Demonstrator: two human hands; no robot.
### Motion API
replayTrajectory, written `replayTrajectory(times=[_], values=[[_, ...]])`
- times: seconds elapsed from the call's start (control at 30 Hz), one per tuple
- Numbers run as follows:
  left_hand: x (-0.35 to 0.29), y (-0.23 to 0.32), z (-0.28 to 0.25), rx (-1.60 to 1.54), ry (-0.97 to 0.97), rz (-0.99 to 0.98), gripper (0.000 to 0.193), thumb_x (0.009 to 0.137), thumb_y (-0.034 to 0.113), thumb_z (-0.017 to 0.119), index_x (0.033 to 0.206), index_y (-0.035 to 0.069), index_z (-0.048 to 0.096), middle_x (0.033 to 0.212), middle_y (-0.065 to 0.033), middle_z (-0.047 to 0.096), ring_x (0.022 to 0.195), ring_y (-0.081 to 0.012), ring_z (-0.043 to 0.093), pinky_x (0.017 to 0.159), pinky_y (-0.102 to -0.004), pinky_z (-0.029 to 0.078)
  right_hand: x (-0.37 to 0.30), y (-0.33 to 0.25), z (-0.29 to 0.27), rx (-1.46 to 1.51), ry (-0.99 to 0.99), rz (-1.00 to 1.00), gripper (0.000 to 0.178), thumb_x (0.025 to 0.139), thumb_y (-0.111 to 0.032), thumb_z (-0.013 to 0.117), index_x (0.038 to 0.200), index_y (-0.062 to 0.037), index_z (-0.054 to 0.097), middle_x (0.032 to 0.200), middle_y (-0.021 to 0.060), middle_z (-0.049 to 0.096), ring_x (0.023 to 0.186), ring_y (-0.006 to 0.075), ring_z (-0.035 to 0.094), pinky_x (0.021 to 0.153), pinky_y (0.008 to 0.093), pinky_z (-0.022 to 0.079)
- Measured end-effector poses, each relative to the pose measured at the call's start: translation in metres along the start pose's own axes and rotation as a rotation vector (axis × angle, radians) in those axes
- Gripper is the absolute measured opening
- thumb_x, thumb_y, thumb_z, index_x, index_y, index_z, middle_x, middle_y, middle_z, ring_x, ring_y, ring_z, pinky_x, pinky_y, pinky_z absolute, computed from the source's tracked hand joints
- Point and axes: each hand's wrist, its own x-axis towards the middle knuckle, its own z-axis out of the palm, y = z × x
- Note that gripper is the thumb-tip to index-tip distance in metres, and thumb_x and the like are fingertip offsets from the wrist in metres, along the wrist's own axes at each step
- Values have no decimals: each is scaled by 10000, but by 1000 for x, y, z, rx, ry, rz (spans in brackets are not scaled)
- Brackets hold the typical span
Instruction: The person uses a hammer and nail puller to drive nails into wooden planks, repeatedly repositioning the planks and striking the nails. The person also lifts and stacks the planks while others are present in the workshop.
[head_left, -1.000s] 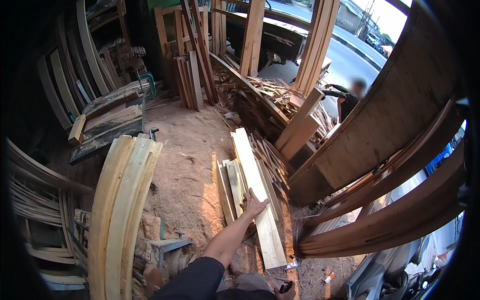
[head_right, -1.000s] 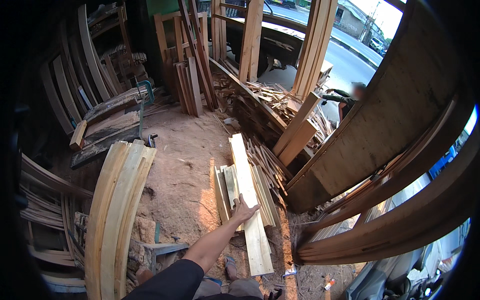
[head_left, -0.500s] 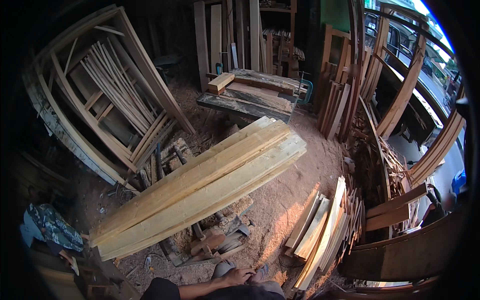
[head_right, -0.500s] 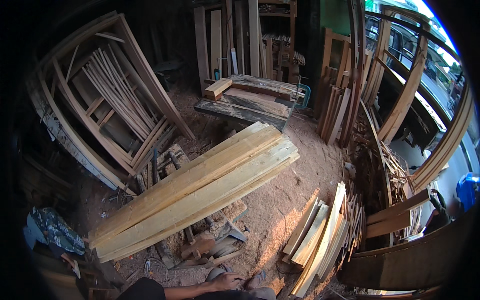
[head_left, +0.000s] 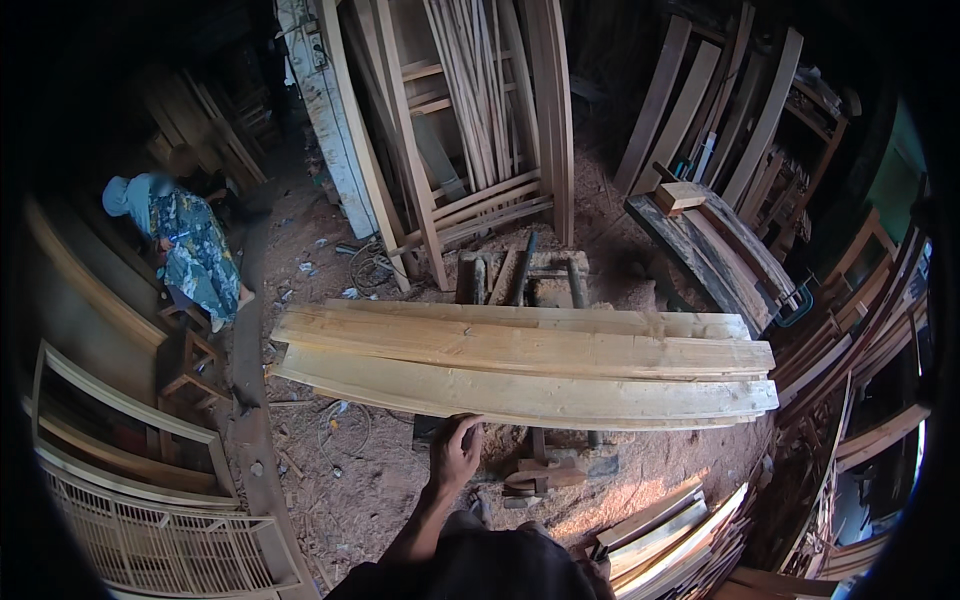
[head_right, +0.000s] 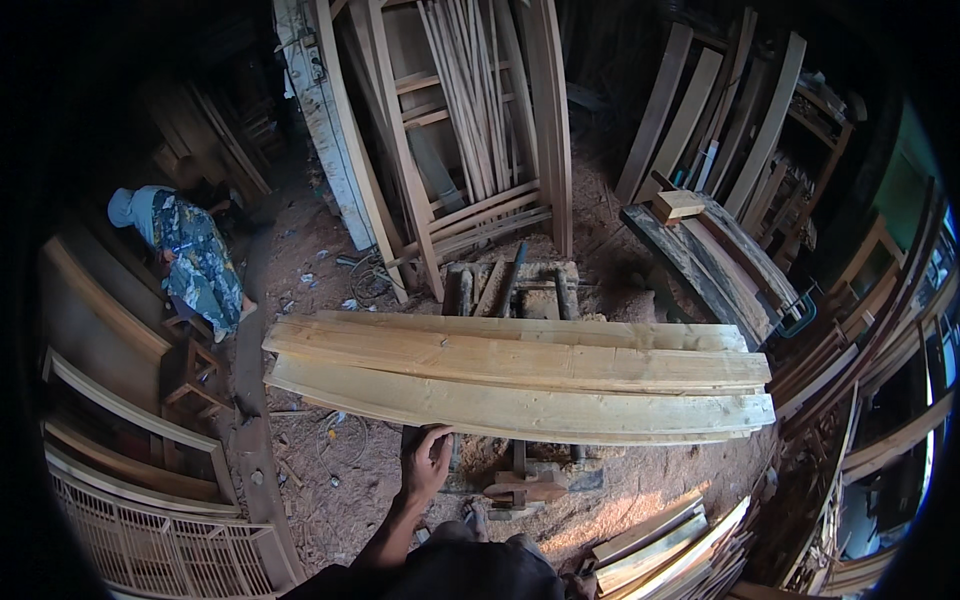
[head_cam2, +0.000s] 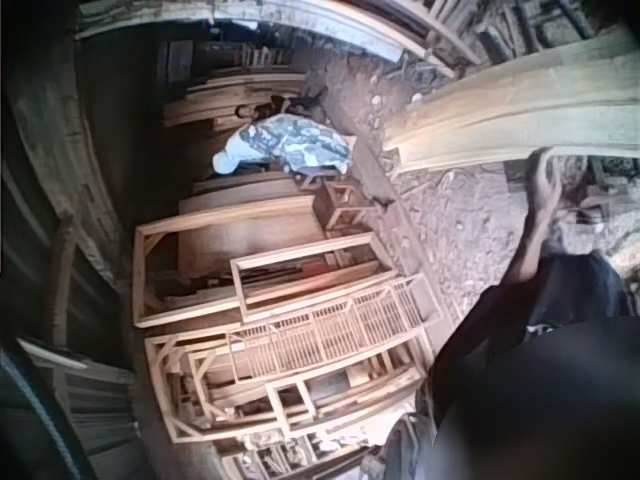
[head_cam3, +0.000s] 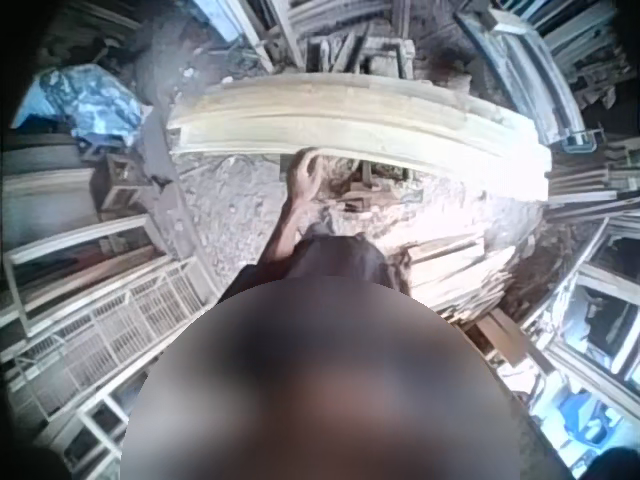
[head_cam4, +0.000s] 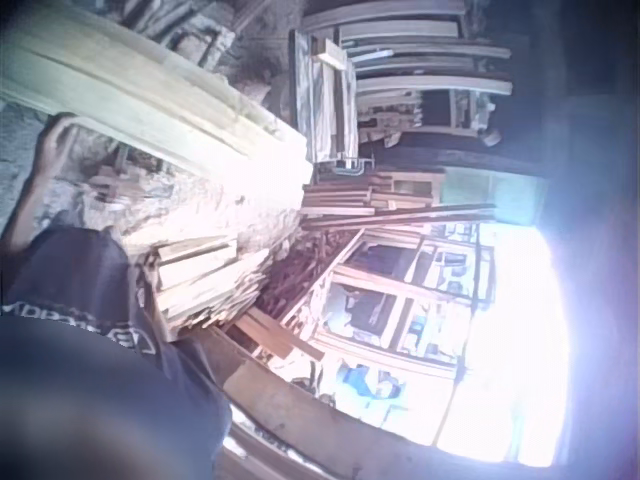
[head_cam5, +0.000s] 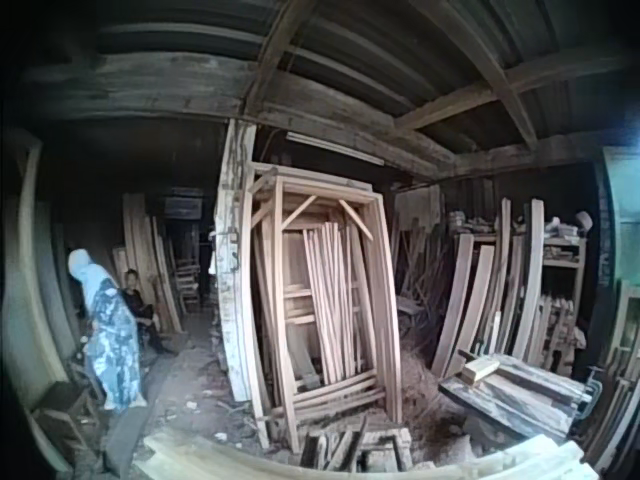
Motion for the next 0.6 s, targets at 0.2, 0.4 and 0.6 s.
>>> replayTrajectory(times=[0.2,0.4,0.6], values=[[7,-33,-34,45,-46,95,175,867,36,648,1041,42,666,993,-141,691,924,-332,667,813,-399,532,9,-70,42,2,-115,-49,889,668,-147,770,1457,-34,376,1063,121,607,972,243,631,797,383,559],[43,-51,-49,100,-80,161,236,850,70,688,1083,46,668,1061,-127,683,1022,-307,641,903,-397,492,13,-108,49,95,-81,-72,885,683,-134,758,1469,-38,362,1074,123,602,986,244,631,810,398,563],[135,-78,-46,163,-119,134,280,894,176,662,1133,31,653,1091,-162,673,1062,-342,618,924,-416,475,5,-152,36,303,15,-72,882,698,-121,747,1481,-42,347,1086,124,598,999,245,631,823,413,568]])
